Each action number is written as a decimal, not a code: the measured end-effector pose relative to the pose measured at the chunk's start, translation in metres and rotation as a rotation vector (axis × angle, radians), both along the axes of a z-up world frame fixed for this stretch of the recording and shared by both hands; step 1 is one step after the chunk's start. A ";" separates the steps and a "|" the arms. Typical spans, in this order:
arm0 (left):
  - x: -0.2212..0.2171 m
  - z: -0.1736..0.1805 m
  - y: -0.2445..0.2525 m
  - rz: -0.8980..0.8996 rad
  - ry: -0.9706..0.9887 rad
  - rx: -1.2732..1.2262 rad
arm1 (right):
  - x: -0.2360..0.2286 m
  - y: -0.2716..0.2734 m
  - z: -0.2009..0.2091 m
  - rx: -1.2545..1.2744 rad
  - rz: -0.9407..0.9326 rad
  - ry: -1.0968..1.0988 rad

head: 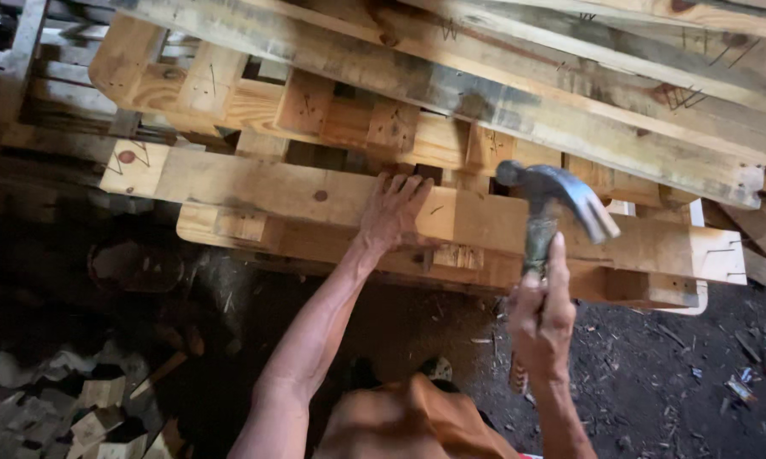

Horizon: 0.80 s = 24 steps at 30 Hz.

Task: The person uses a claw hammer to pry apart and remove wooden planks from a wooden pallet. They repeatedly strike the wood and use the claw to lever the planks loose, removing them one by one.

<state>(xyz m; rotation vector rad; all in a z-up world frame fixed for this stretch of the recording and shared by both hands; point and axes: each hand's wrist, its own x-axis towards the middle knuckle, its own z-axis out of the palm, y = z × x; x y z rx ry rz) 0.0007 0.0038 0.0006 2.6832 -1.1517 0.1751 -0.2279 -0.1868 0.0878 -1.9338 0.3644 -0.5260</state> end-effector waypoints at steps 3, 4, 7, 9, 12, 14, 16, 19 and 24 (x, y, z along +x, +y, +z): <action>0.010 0.007 0.001 0.004 -0.141 -0.039 | 0.023 0.018 0.006 -0.079 0.047 0.214; 0.006 0.006 0.001 -0.009 -0.139 -0.086 | 0.024 0.021 0.007 -0.109 0.080 0.179; -0.009 -0.002 0.005 -0.035 -0.140 -0.188 | 0.010 0.028 0.006 -0.120 0.118 0.136; 0.004 0.003 0.004 -0.045 -0.198 -0.215 | 0.014 0.026 0.013 -0.038 0.059 0.141; -0.005 -0.006 0.002 -0.040 -0.125 -0.182 | 0.005 0.025 0.014 -0.054 -0.024 -0.057; -0.003 -0.005 0.003 -0.019 -0.129 -0.169 | 0.010 0.029 0.011 -0.079 -0.005 0.197; 0.001 -0.002 0.000 -0.007 -0.122 -0.160 | 0.016 0.031 0.006 -0.116 0.036 0.267; 0.006 -0.002 0.001 0.000 -0.098 -0.116 | 0.020 0.032 -0.007 -0.084 0.086 0.122; 0.006 0.000 0.003 0.027 0.042 0.041 | 0.016 0.030 -0.011 -0.047 -0.020 -0.095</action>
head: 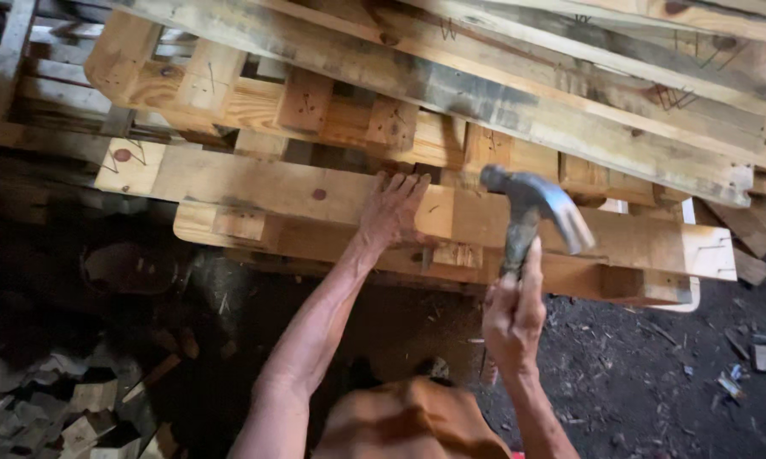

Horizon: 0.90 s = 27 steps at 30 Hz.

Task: The person uses a claw hammer to pry apart and remove wooden planks from a wooden pallet. They repeatedly strike the wood and use the claw to lever the planks loose, removing them one by one.

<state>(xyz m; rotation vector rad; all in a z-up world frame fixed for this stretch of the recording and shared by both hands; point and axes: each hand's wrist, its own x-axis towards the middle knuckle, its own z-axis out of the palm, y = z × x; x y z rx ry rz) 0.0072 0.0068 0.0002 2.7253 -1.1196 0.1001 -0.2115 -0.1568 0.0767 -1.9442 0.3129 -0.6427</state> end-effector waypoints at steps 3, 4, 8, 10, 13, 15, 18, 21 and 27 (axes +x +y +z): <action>-0.001 0.005 -0.003 -0.085 -0.369 -0.091 | 0.002 -0.002 0.004 -0.472 0.229 -0.119; -0.011 0.002 -0.001 -0.051 -0.216 -0.081 | -0.006 0.001 0.003 -0.371 0.179 0.060; -0.003 0.015 -0.003 0.024 0.119 -0.066 | 0.002 0.004 0.006 -0.040 0.028 0.226; -0.004 0.016 -0.005 0.017 0.110 -0.086 | 0.001 0.002 0.002 -0.032 0.021 0.158; -0.012 0.018 0.001 -0.011 -0.004 -0.143 | -0.005 0.006 -0.008 -0.251 0.108 0.061; -0.015 0.022 0.004 -0.019 -0.042 -0.182 | -0.010 0.008 -0.013 -0.458 0.227 -0.156; -0.002 0.029 -0.001 0.002 -0.006 -0.107 | 0.003 0.004 -0.018 -0.008 0.037 0.190; -0.010 0.024 0.000 0.002 0.089 -0.021 | 0.000 0.006 -0.027 0.023 0.012 0.105; -0.015 0.026 0.003 -0.020 -0.039 -0.139 | 0.011 0.009 -0.031 -0.128 0.128 0.271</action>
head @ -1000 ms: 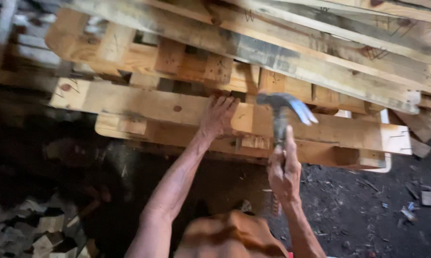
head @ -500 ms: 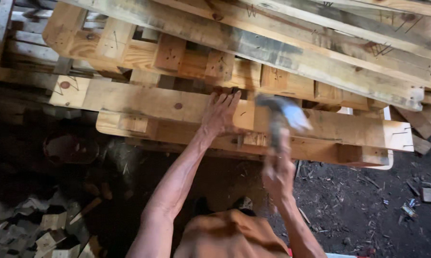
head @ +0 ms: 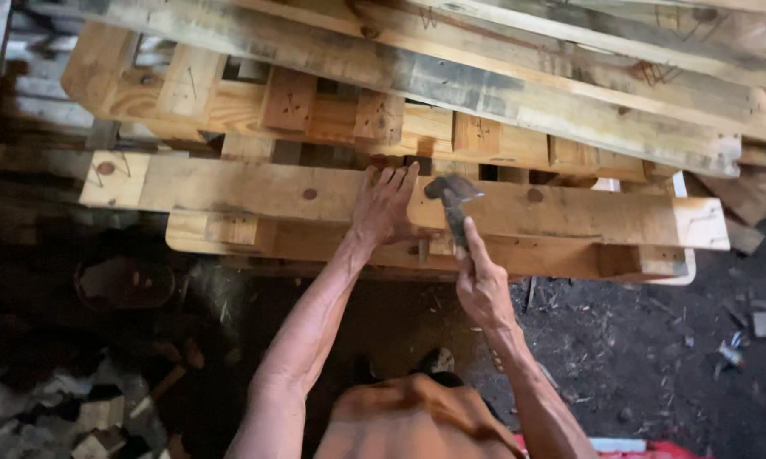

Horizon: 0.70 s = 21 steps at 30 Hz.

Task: The person uses a claw hammer to pry apart and remove wooden planks from a wooden pallet. They repeatedly strike the wood and use the claw to lever the planks loose, removing them one by one.

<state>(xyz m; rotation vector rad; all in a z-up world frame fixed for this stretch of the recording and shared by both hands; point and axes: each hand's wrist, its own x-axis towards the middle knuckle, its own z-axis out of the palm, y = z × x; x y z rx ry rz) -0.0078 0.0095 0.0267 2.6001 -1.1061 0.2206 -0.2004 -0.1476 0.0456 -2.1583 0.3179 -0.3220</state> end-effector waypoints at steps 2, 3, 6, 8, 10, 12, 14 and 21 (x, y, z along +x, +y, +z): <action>0.003 -0.003 -0.004 -0.031 -0.064 -0.032 | 0.002 -0.001 0.001 0.028 -0.031 -0.084; 0.003 -0.005 -0.004 -0.040 -0.089 -0.046 | 0.003 0.000 0.003 0.043 -0.039 -0.120; -0.006 -0.016 0.001 -0.045 -0.049 -0.023 | -0.005 0.008 0.003 0.090 0.038 0.152; 0.002 -0.016 0.000 -0.038 -0.069 -0.039 | 0.000 0.009 0.005 -0.034 0.051 0.029; 0.015 -0.014 0.003 -0.064 -0.058 0.045 | 0.001 0.010 0.006 -0.054 0.023 -0.055; 0.024 -0.019 0.006 -0.110 -0.011 0.210 | -0.012 0.001 0.003 0.012 -0.031 -0.093; 0.032 -0.022 0.030 -0.198 -0.180 0.120 | -0.031 -0.005 0.001 0.075 -0.145 0.096; 0.066 0.013 0.138 -0.031 0.114 0.341 | -0.074 -0.052 0.001 0.019 -0.288 -0.021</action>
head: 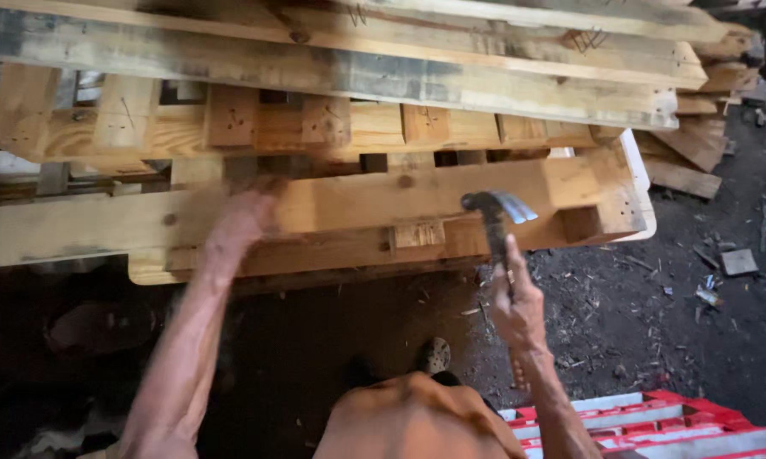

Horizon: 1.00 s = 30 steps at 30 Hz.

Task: The person uses a claw hammer to pry apart and remove wooden planks from a wooden pallet. They repeatedly strike the wood and use the claw to lever the planks loose, removing them one by one.

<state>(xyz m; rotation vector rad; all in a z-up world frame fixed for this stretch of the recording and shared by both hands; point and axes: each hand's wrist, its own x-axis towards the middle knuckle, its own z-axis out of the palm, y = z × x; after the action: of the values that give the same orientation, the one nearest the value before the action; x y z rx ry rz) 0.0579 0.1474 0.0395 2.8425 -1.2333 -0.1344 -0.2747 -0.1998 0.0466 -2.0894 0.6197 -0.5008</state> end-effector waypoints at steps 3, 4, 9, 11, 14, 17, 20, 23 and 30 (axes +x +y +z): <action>-0.016 0.024 -0.007 0.132 -0.169 0.080 | -0.005 -0.018 0.005 -0.009 -0.109 0.147; -0.022 0.031 -0.029 0.183 -0.018 0.075 | -0.004 -0.028 0.007 0.047 -0.121 0.142; -0.083 0.027 -0.231 -0.075 0.052 -0.325 | -0.010 -0.076 0.012 -0.015 -0.224 0.150; -0.098 0.004 -0.291 -0.063 0.109 -0.104 | -0.012 -0.093 0.010 -0.157 -0.185 -0.012; -0.105 -0.029 -0.341 -0.200 -0.173 -0.361 | -0.019 -0.123 0.010 -0.128 -0.251 0.015; -0.107 -0.056 -0.354 -0.224 -0.193 -0.322 | -0.037 -0.143 0.012 -0.149 -0.259 -0.012; -0.099 -0.064 -0.370 -0.236 -0.170 -0.263 | -0.044 -0.157 0.017 -0.131 -0.303 -0.005; -0.103 -0.069 -0.393 -0.277 -0.072 -0.305 | -0.049 -0.169 0.024 -0.080 -0.352 0.042; -0.110 -0.071 -0.422 -0.193 0.137 -0.184 | -0.047 -0.192 0.045 -0.075 -0.349 0.068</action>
<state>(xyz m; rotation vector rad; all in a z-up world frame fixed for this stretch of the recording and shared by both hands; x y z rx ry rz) -0.0524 -0.2743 -0.0315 2.5125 -1.4085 -0.2062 -0.3215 -0.3919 0.0917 -2.0829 1.0290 -0.6578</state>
